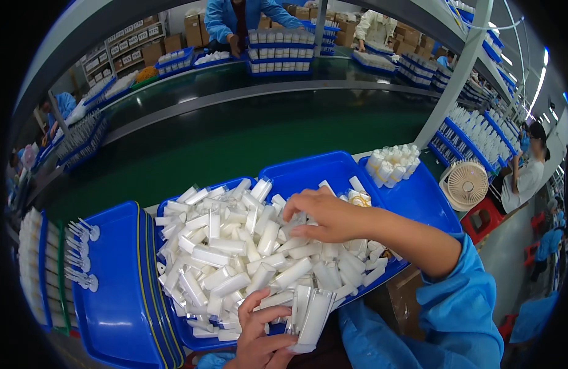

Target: The recorder is assembling small plastic components and organizing them into trays on a production line.

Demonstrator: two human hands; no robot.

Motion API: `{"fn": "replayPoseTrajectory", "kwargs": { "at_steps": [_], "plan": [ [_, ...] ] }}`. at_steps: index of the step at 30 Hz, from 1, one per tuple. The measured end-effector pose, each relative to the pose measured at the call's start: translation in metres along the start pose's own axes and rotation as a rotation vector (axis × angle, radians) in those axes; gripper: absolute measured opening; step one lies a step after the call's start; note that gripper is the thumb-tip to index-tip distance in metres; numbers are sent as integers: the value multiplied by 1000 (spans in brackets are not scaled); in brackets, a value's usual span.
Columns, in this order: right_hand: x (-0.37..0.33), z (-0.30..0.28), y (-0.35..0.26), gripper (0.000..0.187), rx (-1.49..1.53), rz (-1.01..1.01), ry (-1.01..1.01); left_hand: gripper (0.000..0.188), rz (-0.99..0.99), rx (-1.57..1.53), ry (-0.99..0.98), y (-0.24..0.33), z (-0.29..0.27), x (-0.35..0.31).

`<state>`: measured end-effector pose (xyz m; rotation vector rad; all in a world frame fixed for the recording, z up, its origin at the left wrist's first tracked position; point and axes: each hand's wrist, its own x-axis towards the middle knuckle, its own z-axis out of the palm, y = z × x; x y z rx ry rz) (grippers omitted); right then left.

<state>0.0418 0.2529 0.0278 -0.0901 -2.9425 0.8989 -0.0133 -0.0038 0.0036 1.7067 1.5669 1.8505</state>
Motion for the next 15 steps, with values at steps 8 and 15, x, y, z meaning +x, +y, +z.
{"fn": "replayPoseTrajectory", "kwargs": {
  "at_steps": [8,15],
  "plan": [
    [15,1,16,25,16,17,-78,16,-1,11,13,3,-4,0],
    [-16,-2,-22,32,728,243,209,15,-1,86,-17,0,0,4]
  ]
}}
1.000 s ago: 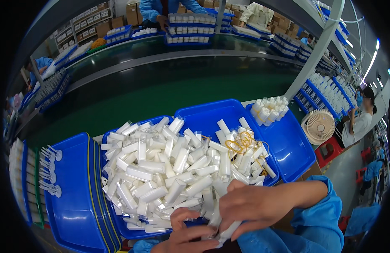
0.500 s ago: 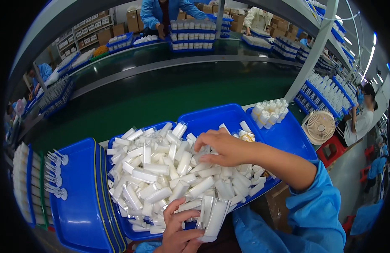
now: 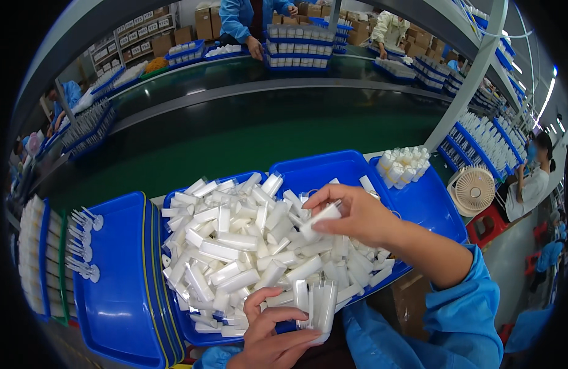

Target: The recorder is assembling small plastic components and organizing them into trays on a production line.

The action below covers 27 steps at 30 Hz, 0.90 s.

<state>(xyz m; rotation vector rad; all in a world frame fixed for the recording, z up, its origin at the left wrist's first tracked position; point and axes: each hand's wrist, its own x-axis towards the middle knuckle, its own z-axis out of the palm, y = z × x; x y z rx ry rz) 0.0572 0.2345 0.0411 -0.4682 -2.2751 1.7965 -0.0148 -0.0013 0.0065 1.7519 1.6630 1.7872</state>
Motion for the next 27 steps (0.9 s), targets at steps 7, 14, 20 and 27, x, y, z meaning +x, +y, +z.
{"fn": "replayPoseTrajectory", "kwargs": {
  "at_steps": [7,14,20,27],
  "plan": [
    [-36,18,-12,49,639,255,-205,16,2,5,3,2,8,5],
    [-46,17,-16,40,702,309,-223,16,-3,21,-28,6,10,7],
    [-54,7,-37,17,-675,-292,-217,16,-7,83,-88,2,14,5],
    [-64,3,-40,13,-236,150,-389,14,112,234,-105,7,18,5]
  ]
}}
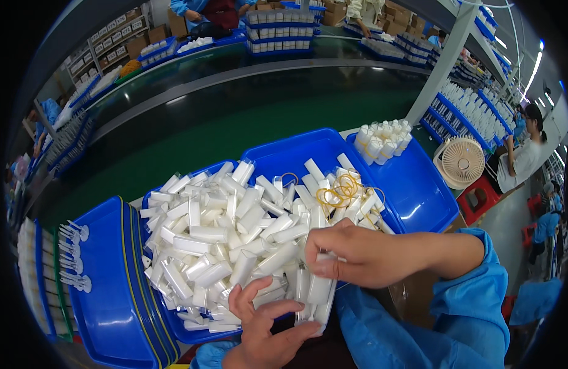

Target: The recorder is assembling small plastic components and organizing them into trays on a production line.

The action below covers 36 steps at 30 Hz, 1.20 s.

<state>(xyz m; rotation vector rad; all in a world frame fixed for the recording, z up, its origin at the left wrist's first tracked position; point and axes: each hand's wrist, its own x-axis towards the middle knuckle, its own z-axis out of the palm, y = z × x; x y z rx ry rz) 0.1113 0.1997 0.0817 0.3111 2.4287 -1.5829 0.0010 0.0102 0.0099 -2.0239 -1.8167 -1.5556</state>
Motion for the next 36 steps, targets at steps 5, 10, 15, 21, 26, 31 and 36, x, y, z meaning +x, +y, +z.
{"fn": "replayPoseTrajectory", "kwargs": {
  "at_steps": [5,10,15,21,26,31,36],
  "plan": [
    [-4,21,1,12,-154,-218,-3,40,21,-44,170,-3,7,-4],
    [-6,27,3,9,-242,-290,70,68,-60,-45,220,-2,10,-8],
    [-9,25,-11,9,-168,-428,51,49,-549,-1095,367,23,8,9],
    [-6,42,-2,36,-392,-560,247,77,-813,-1661,-342,5,15,-5],
    [-14,50,-10,73,-671,-469,238,61,-688,-1258,-432,3,25,-16],
    [-19,80,23,81,-706,-642,376,53,-728,-1492,-327,3,32,-16],
    [6,88,10,38,-675,-1049,794,46,-760,-1660,-270,5,37,-13]
  ]
}}
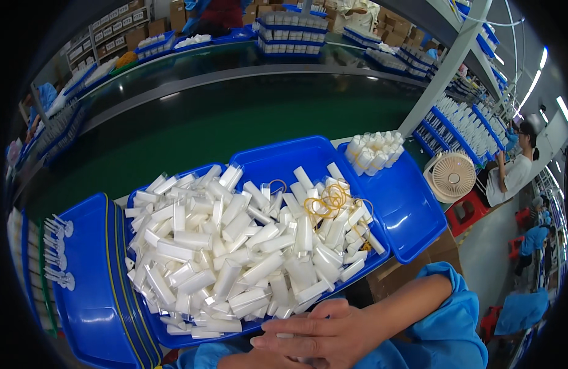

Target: The recorder is assembling small plastic components and organizing them into trays on a production line.

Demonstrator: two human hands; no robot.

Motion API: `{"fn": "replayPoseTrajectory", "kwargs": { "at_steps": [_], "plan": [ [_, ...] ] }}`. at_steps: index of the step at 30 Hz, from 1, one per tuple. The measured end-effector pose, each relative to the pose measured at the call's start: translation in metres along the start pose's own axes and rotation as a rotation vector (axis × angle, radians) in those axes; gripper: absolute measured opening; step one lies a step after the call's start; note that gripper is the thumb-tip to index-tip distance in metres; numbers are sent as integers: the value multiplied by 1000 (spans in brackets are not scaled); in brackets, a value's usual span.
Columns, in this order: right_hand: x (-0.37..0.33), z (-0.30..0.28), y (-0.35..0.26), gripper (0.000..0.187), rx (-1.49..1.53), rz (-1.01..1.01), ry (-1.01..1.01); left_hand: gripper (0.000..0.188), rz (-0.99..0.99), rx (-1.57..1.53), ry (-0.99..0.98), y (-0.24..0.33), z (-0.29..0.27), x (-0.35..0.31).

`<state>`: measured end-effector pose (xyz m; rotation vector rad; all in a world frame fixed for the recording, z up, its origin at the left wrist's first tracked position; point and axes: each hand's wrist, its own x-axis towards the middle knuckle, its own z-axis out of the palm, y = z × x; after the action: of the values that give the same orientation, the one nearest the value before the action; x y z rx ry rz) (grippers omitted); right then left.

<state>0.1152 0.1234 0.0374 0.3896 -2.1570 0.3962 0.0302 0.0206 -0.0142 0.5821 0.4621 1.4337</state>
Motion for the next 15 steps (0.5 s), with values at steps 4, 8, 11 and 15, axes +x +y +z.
{"fn": "replayPoseTrajectory", "kwargs": {
  "at_steps": [4,8,11,15],
  "plan": [
    [-1,-6,-4,37,34,39,-34,41,-5,-93,-30,-4,-1,3],
    [22,-33,30,40,330,81,-347,37,2,-161,-49,-2,-1,5],
    [-2,-35,86,66,452,397,-515,34,-8,-168,-41,2,-2,3],
    [-14,-29,174,37,-114,568,-581,28,-168,-69,7,16,2,-5]
  ]
}}
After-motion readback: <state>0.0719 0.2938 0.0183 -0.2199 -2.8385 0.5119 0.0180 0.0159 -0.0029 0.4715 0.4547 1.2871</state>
